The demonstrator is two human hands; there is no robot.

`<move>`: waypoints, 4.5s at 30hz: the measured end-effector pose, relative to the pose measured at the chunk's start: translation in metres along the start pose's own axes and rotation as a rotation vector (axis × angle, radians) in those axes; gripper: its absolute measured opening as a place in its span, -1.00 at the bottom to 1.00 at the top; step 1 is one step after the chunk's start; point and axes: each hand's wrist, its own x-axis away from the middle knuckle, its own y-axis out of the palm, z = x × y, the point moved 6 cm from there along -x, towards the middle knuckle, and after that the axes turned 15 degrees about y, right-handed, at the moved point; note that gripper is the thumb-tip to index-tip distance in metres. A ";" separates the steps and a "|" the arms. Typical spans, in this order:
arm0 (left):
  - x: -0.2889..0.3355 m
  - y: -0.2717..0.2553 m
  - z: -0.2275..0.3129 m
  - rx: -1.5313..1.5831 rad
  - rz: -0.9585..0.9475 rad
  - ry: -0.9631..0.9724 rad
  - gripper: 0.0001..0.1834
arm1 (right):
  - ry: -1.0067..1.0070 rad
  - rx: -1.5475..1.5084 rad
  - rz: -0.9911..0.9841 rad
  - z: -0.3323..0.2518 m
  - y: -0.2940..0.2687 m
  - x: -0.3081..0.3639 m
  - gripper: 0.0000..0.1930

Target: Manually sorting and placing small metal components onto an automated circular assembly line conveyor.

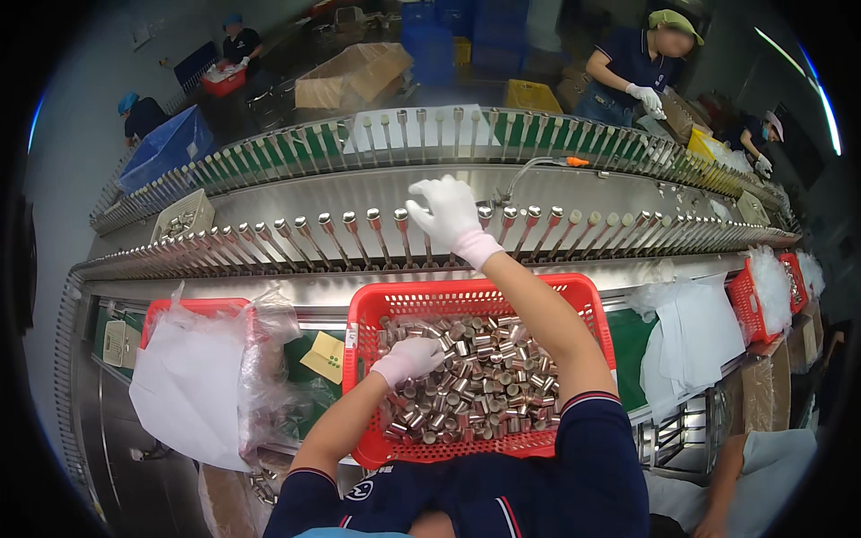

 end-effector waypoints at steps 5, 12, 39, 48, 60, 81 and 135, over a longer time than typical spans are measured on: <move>-0.012 0.005 0.001 -0.073 0.006 0.049 -0.62 | -0.227 0.309 -0.293 -0.034 0.061 -0.030 -0.60; 0.020 -0.059 -0.012 0.089 0.686 -0.133 -0.66 | -0.183 0.315 -0.211 0.022 0.070 0.001 -0.81; -0.120 -0.214 0.115 -0.289 0.872 0.042 -0.79 | 0.220 0.029 -0.697 0.060 -0.032 0.239 -0.70; -0.009 -0.106 0.113 -0.203 0.120 0.102 -0.61 | 0.037 0.125 -0.082 0.045 -0.045 0.047 -0.65; -0.029 -0.214 0.020 -0.360 0.677 -0.236 -0.42 | -0.236 0.010 0.014 -0.025 -0.096 0.003 -0.82; -0.038 -0.141 0.044 -0.154 0.322 -0.204 -0.46 | 0.205 0.677 -0.235 0.153 -0.040 0.031 -0.83; 0.029 -0.067 0.025 -0.046 0.219 -0.129 -0.56 | -0.003 0.522 -0.462 0.089 0.039 -0.005 -0.76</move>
